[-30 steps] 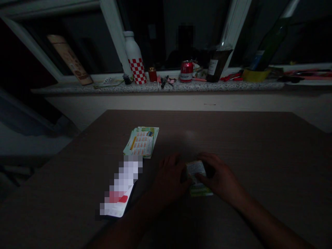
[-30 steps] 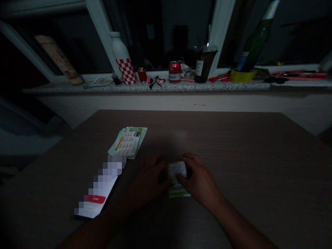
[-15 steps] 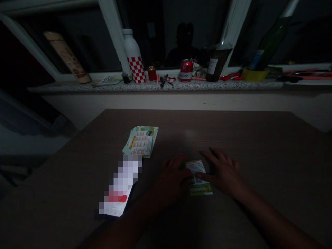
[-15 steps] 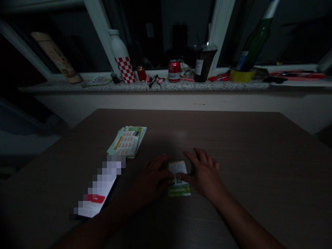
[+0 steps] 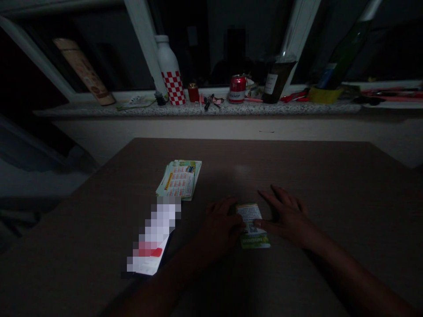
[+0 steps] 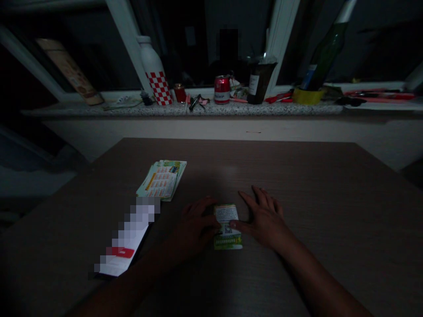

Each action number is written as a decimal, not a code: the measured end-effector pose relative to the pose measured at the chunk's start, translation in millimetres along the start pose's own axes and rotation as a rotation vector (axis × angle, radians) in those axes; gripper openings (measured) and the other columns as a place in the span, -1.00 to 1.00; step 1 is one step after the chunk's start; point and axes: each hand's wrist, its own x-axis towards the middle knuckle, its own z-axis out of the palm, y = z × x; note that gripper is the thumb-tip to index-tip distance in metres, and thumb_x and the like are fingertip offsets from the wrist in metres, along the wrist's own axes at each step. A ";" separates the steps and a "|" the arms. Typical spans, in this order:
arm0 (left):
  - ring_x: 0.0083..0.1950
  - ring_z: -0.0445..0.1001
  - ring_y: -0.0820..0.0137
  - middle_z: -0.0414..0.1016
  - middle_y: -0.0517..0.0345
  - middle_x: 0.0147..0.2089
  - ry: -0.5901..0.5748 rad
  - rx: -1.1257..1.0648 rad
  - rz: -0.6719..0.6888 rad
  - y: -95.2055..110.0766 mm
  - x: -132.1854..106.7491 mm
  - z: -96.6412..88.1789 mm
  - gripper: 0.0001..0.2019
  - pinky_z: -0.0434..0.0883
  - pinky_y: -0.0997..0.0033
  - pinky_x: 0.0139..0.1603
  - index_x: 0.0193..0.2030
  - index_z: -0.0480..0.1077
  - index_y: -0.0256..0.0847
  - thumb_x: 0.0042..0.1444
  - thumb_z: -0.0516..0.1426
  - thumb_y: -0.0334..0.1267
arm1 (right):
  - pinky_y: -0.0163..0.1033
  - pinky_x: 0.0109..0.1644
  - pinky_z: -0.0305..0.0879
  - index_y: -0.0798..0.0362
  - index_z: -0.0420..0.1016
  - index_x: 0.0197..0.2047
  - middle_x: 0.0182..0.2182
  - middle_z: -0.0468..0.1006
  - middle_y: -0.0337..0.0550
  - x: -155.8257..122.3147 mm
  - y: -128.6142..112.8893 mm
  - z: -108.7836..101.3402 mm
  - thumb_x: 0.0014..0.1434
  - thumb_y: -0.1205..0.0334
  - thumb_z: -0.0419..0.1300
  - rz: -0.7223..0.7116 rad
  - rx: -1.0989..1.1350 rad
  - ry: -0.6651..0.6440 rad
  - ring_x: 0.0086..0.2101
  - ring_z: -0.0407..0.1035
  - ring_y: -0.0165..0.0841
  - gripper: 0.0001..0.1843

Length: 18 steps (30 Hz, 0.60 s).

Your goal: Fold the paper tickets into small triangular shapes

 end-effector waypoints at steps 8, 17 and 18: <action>0.38 0.05 0.16 0.17 0.04 0.32 -0.006 -0.020 -0.002 -1.2 0.6 -0.6 -0.88 0.09 -0.03 0.25 -0.20 0.49 -0.07 0.17 0.13 -0.29 | 0.36 0.23 -0.09 -0.17 0.17 0.32 0.37 0.00 0.06 0.2 9.9 -8.5 0.00 -0.29 0.20 0.000 0.051 -0.078 0.31 -0.11 0.13 -0.14; 0.36 0.07 0.13 0.17 -0.01 0.32 -0.007 0.061 0.031 2.9 0.1 -1.3 -0.84 0.12 -0.03 0.23 -0.13 0.49 -0.06 0.20 0.11 -0.29 | 0.33 0.24 -0.09 -0.16 0.22 0.28 0.37 -0.01 0.04 -0.6 9.4 -18.4 0.02 -0.15 0.25 0.025 0.115 -0.134 0.32 -0.12 0.10 -0.22; 0.36 0.07 0.12 0.16 -0.02 0.32 0.001 0.085 0.050 3.6 -0.2 -0.3 -0.83 0.12 -0.03 0.23 -0.12 0.49 -0.06 0.21 0.10 -0.29 | 0.34 0.23 -0.08 -0.16 0.23 0.28 0.37 0.00 0.04 -0.8 9.8 -17.6 0.02 -0.14 0.25 0.018 0.118 -0.119 0.31 -0.10 0.10 -0.23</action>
